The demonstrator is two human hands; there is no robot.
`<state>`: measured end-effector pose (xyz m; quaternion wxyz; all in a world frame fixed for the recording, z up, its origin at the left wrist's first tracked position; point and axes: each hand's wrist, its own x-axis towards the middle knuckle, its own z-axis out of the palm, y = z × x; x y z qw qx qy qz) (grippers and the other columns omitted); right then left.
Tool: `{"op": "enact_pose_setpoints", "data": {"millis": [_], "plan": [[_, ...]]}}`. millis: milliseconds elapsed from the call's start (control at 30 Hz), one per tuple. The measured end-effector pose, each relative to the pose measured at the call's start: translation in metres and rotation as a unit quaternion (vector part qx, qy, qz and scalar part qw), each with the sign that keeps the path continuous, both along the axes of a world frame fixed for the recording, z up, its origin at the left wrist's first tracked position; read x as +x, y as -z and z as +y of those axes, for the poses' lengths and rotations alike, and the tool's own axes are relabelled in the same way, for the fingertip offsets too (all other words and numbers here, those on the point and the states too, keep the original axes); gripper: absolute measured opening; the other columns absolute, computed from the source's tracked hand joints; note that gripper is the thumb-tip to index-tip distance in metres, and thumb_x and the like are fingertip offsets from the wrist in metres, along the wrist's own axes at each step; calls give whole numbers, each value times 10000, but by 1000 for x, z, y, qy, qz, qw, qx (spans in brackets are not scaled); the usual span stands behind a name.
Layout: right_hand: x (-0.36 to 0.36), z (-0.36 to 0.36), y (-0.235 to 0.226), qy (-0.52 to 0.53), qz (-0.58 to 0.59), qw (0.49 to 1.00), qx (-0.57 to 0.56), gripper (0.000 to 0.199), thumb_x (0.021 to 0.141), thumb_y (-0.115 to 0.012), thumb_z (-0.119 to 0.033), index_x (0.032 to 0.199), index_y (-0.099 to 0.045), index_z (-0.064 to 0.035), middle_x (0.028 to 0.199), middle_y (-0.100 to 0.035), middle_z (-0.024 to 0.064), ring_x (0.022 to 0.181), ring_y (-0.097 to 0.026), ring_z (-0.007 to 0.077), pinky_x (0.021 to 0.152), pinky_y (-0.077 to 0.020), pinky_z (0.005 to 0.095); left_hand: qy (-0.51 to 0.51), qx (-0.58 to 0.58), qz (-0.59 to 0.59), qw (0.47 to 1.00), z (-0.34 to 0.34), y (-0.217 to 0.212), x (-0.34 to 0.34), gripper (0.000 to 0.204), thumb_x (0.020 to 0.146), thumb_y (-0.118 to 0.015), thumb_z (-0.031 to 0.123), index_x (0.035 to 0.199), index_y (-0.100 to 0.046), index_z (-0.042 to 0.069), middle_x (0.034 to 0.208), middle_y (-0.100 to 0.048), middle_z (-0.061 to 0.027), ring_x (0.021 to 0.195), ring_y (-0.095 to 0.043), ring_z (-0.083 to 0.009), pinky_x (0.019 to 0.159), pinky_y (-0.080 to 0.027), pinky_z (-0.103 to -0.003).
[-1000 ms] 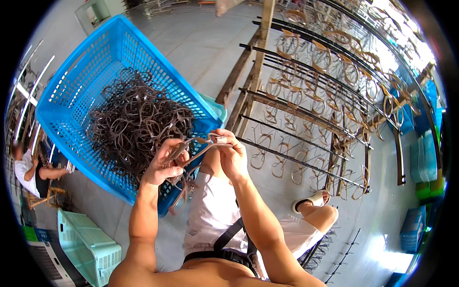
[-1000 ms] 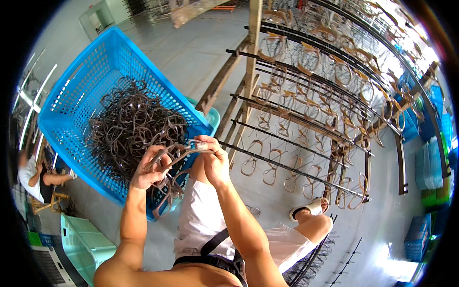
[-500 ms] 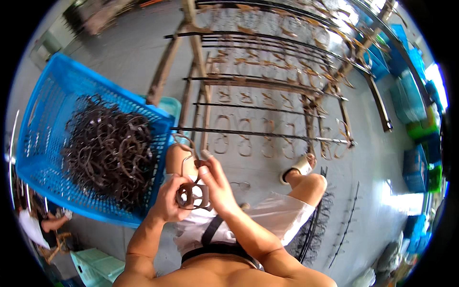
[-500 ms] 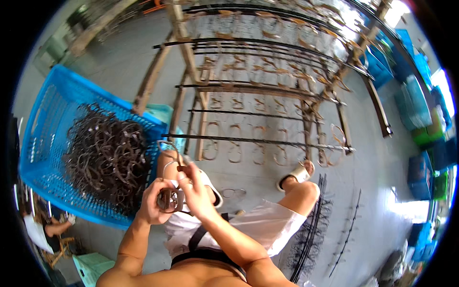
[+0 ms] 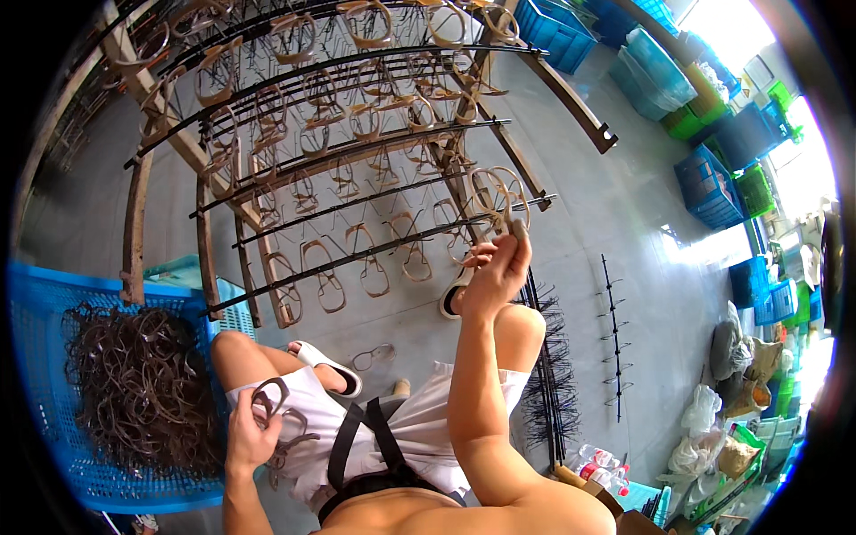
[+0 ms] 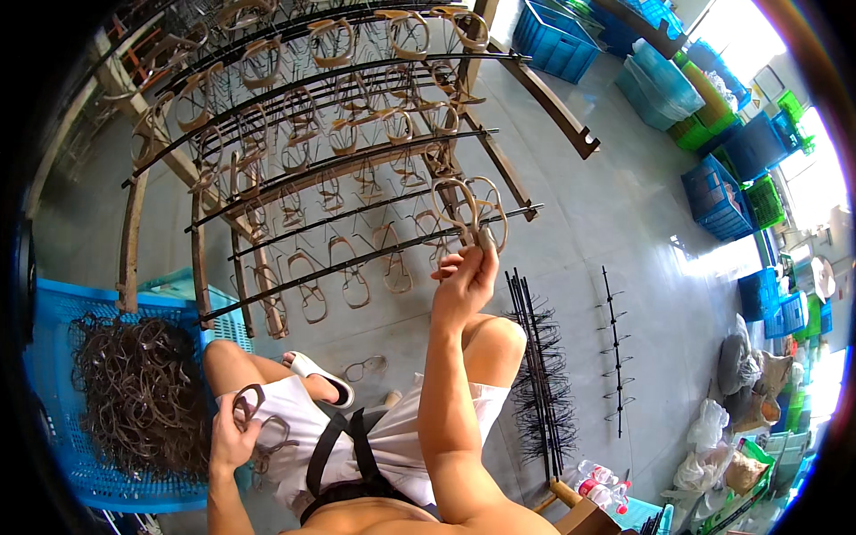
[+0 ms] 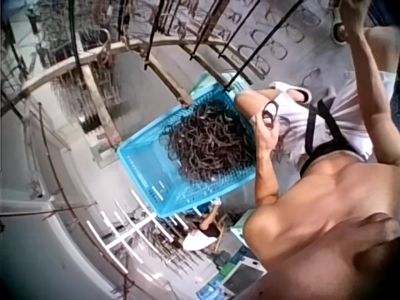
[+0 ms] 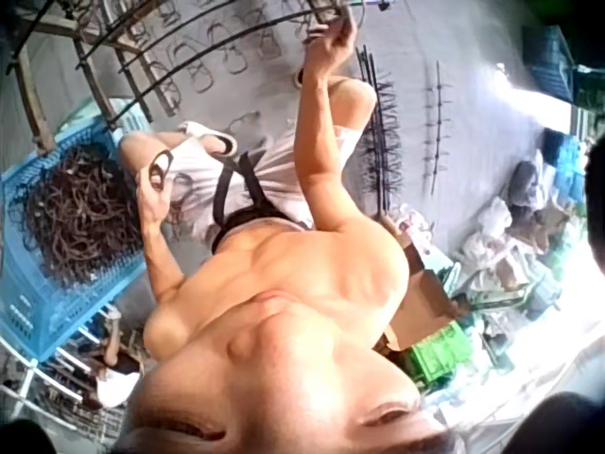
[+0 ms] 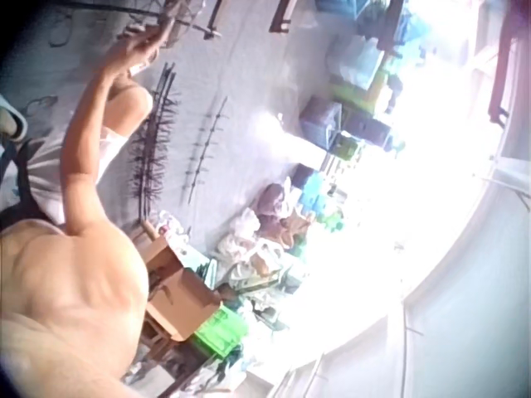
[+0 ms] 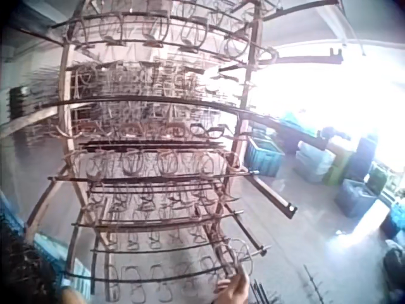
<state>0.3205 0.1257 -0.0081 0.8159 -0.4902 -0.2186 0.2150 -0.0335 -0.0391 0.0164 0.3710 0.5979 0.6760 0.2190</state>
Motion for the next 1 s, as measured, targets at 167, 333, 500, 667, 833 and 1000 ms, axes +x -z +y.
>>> {"op": "enact_pose_setpoints", "data": {"millis": [167, 333, 500, 667, 833, 1000], "plan": [[17, 31, 49, -29, 21, 996, -80, 171, 952, -466, -161, 1054, -529, -39, 720, -514, -2, 428, -430, 43, 363, -344, 191, -49, 18, 26, 998, 13, -3, -7, 350, 704, -612, 48, 1024, -483, -8, 827, -607, -152, 693, -620, -262, 621, -487, -336], [15, 37, 50, -92, 70, 992, -58, 134, 956, -454, -155, 991, -532, -51, 702, -532, -3, 410, -382, 35, 353, -299, 189, -172, 64, 30, 983, 13, -3, -62, 357, 784, -585, 67, 1111, -448, 26, 829, -456, -20, 684, -466, -122, 623, -422, -274], [21, 42, 61, -128, 182, 975, 26, 136, 954, -465, -170, 993, -545, -67, 685, -537, -12, 426, -378, 38, 354, -285, 179, -266, 364, 304, 839, 35, -44, -135, 430, 865, -595, 164, 1221, -416, 1, 815, -490, -65, 723, -480, -160, 687, -426, -299], [14, 45, 48, -134, 204, 969, 22, 146, 946, -486, -169, 1011, -562, -62, 667, -523, -20, 431, -369, 30, 352, -282, 180, -242, 174, 344, 890, 44, -20, -195, 468, 859, -555, 120, 1251, -329, -4, 845, -488, -141, 778, -506, -276, 728, -421, -385], [14, 46, 45, -115, 179, 977, 3, 159, 948, -480, -169, 976, -565, -38, 657, -512, -10, 416, -358, 28, 351, -280, 185, -341, 438, 285, 781, 51, -23, -212, 434, 883, -600, 261, 1204, -451, 12, 954, -570, -137, 821, -567, -224, 736, -454, -336], [10, 48, 46, -78, 147, 986, -10, 135, 950, -462, -142, 960, -561, -51, 657, -508, -8, 415, -343, 35, 341, -261, 193, -310, 344, 295, 836, 45, -29, -184, 436, 900, -576, 230, 1273, -436, 51, 1046, -585, -171, 856, -573, -246, 746, -469, -322]]}}
